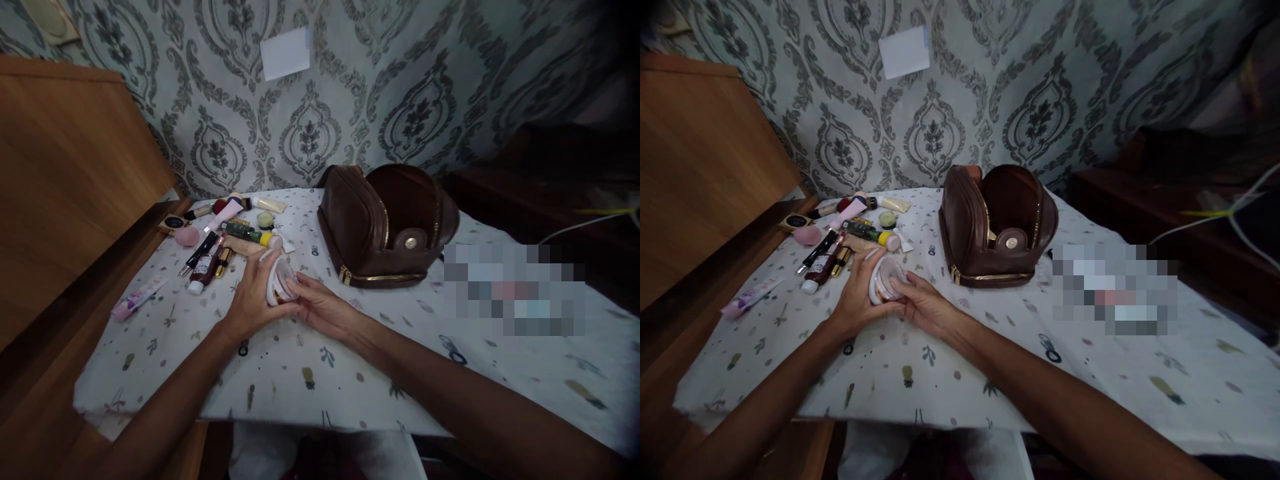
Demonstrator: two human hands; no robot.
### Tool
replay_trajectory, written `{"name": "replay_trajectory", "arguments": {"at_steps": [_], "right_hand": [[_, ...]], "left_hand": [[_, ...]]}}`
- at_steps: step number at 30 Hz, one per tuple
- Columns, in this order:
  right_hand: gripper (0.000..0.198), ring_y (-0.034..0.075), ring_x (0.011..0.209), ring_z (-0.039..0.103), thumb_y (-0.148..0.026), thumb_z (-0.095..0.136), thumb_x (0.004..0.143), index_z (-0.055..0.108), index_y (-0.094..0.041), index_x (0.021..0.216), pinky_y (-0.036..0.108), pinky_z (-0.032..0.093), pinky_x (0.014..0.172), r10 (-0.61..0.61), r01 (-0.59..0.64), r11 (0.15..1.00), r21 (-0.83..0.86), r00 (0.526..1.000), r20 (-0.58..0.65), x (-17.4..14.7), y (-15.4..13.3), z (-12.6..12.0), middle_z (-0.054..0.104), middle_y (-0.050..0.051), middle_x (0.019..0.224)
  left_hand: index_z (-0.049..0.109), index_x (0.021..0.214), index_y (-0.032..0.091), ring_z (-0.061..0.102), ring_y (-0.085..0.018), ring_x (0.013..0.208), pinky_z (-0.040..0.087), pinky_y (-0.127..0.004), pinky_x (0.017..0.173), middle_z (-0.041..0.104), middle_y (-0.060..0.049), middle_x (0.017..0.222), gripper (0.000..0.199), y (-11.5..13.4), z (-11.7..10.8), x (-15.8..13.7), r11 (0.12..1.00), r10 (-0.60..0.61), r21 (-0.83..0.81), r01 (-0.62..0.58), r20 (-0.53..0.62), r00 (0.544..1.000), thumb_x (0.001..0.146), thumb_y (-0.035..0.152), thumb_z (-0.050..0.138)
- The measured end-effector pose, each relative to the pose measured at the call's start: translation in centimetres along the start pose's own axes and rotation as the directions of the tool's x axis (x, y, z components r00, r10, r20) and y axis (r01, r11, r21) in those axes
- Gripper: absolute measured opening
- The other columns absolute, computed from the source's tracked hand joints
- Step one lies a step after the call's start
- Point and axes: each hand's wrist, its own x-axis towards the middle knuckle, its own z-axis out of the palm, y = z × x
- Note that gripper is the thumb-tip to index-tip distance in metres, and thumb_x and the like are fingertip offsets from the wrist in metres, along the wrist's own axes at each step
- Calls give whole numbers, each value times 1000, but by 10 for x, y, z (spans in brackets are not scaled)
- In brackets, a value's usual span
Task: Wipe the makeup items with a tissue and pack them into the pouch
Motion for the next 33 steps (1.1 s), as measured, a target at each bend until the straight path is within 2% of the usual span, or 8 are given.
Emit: {"name": "replay_trajectory", "arguments": {"at_steps": [7,12,14,18,22,24,28,33], "right_hand": [[38,10,68,61,-43,85,69,66,-15,86,23,51,64,0,9,990,-139,998,65,-2,1,1,68,0,79],[39,7,56,56,-42,88,66,68,-14,85,16,41,47,11,-7,988,-151,1000,28,0,-3,-2,65,-2,68],[39,7,56,59,-41,88,66,68,-15,89,15,43,46,29,-24,992,-127,999,44,0,-4,-2,66,-2,70],[37,9,64,65,-36,88,67,70,-14,90,19,56,61,21,-17,997,-72,998,60,1,-4,-3,71,0,79],[36,12,72,69,-34,87,69,71,-13,94,22,59,66,13,-9,998,-60,998,59,2,-3,-5,73,4,85],[31,12,72,69,-31,85,72,70,-13,93,22,59,66,6,-5,1000,-28,999,47,3,-2,-5,74,4,85],[31,12,69,68,-34,85,73,69,-13,89,20,57,62,-6,7,1000,-10,999,39,4,0,-6,73,3,81],[38,14,69,68,-44,81,75,69,-13,94,27,59,65,55,-48,994,-99,996,64,2,0,-6,73,4,81]], "left_hand": [[52,134,24,55,-30,114,45,-44,100,56,-10,121,77,2,-5,0,986,-60,-158,57,-17,998,70,60,76],[58,128,21,60,-27,106,47,-39,94,61,-9,117,71,2,-7,2,940,-126,-320,116,-11,992,72,63,73],[60,127,21,60,-27,105,48,-39,93,63,-9,116,67,2,-8,3,931,-132,-346,120,-12,991,76,62,69],[62,126,21,61,-26,108,48,-40,95,65,-9,117,53,2,-8,4,964,-63,-263,42,-72,995,84,54,65],[61,127,23,61,-24,111,47,-40,98,65,-9,119,39,3,-8,3,992,25,-120,-39,-122,992,93,41,57],[56,133,24,57,-26,118,46,-43,102,61,-11,126,46,4,-8,2,997,48,-60,-54,-101,994,92,43,59],[35,148,22,45,-33,131,40,-48,109,45,-16,141,88,3,-6,0,1000,19,19,-19,-10,1000,76,55,73],[45,140,22,53,-31,123,42,-46,106,55,-13,132,83,2,-7,1,991,-35,-131,30,-38,999,73,59,75]]}}
